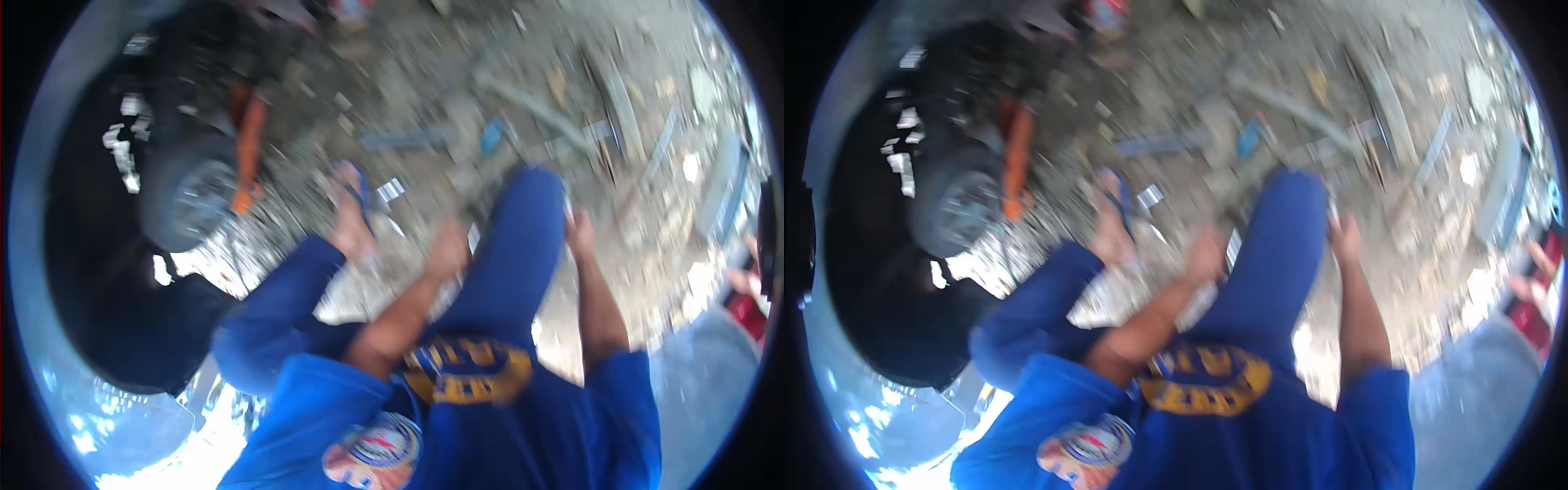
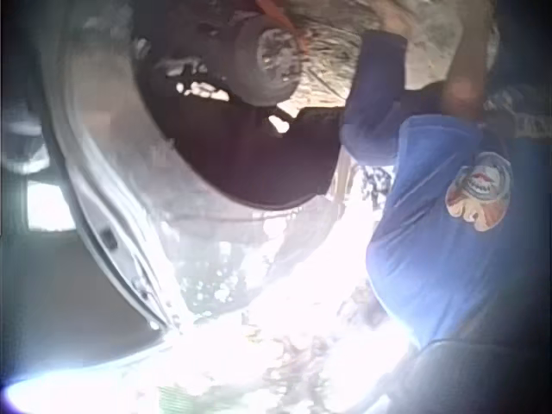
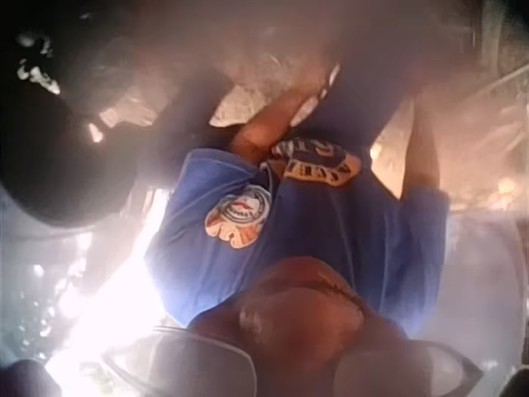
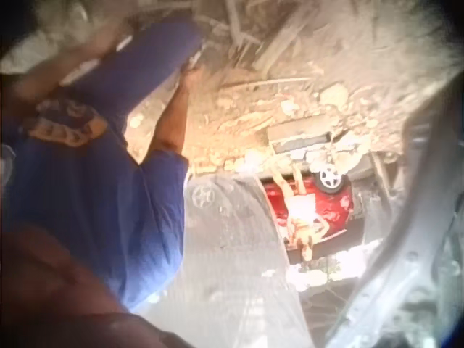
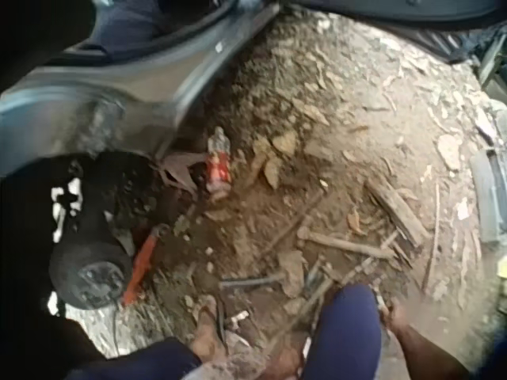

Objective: The recorder is using a hammer and screwdriver to repair the inner panel of a car's wheel well.

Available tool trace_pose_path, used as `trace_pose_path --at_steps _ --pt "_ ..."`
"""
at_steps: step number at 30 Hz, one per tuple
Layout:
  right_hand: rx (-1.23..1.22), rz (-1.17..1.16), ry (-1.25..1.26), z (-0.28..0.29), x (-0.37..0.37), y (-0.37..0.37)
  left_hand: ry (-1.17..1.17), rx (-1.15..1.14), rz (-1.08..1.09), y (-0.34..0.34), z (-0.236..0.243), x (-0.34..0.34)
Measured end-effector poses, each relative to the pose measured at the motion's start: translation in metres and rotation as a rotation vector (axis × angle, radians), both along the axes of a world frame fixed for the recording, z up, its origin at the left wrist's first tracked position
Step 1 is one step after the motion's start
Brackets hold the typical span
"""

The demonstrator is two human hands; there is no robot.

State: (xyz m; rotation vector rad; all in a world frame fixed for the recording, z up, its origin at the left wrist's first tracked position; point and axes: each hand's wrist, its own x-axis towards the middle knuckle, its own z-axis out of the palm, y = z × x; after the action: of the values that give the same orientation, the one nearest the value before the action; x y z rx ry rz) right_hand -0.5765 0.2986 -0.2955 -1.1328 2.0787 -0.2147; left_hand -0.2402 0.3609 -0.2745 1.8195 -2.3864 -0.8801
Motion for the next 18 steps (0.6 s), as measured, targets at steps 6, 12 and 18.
trace_pose_path --at_steps 6,12,18 --pt "-0.203 0.101 0.035 -0.016 -0.022 0.041 -0.146 0.375 0.221 -0.015 0.044 -0.039" --pt "-0.115 -0.429 -0.497 -0.058 -0.021 0.018 -0.192 0.433 0.405 -0.014 0.03 -0.039" --pt "-0.118 -0.516 -0.722 -0.122 -0.07 0.033 0.121 0.194 0.573 -0.005 0.041 -0.031"
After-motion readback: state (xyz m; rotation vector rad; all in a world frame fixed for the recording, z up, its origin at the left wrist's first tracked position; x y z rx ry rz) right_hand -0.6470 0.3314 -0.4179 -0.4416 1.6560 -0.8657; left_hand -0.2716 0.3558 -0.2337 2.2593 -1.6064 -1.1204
